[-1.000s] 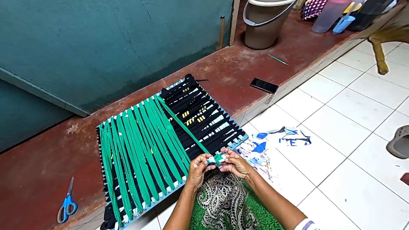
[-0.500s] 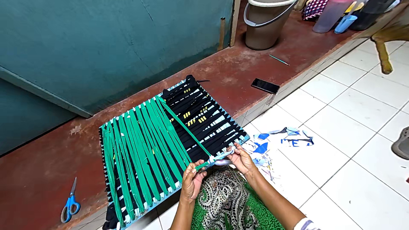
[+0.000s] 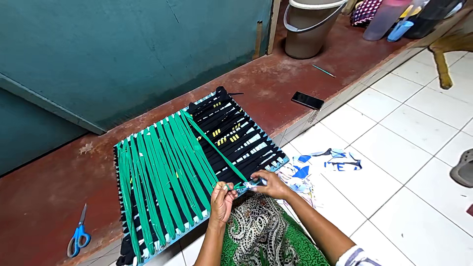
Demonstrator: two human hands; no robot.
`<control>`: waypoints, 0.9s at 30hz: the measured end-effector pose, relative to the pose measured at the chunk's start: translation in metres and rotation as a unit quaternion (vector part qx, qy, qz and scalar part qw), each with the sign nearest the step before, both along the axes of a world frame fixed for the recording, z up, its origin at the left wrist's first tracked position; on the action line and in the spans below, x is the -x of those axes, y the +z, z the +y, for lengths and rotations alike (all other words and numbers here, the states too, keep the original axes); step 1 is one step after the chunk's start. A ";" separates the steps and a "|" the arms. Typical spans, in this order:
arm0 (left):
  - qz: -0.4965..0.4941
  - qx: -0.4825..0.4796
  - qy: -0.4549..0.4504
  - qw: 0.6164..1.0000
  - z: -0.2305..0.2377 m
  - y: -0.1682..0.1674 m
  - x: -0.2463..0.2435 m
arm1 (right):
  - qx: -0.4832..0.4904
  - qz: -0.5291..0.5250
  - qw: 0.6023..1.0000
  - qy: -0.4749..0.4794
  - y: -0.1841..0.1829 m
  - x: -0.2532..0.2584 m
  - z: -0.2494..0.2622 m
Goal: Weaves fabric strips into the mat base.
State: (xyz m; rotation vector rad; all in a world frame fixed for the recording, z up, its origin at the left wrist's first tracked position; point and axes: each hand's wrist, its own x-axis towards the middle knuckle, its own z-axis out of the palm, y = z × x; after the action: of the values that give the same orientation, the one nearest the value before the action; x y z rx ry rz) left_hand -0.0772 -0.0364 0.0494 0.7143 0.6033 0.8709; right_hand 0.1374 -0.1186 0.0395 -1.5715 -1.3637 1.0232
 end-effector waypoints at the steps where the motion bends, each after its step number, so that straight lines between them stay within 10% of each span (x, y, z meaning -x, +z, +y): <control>1: -0.005 0.001 -0.004 1.000 0.000 0.000 -0.002 | 0.018 -0.007 0.999 0.030 -0.002 0.006 0.001; 7: -0.021 0.011 -0.011 1.000 -0.002 -0.004 -0.001 | 0.131 0.083 0.986 0.061 -0.007 0.023 0.001; 14: 0.073 0.022 -0.009 0.997 -0.012 -0.007 0.006 | 0.040 0.200 0.979 0.017 -0.009 0.003 -0.019; 27: 0.241 -0.029 -0.273 0.931 -0.018 -0.007 -0.032 | 0.117 0.301 0.946 -0.021 -0.001 0.013 -0.043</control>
State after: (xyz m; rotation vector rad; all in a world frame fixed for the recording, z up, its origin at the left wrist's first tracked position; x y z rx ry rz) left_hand -0.0454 -0.0543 0.0428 1.0984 0.7614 0.1885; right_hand 0.1248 -0.1618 0.0382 -1.2799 -0.8051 1.5265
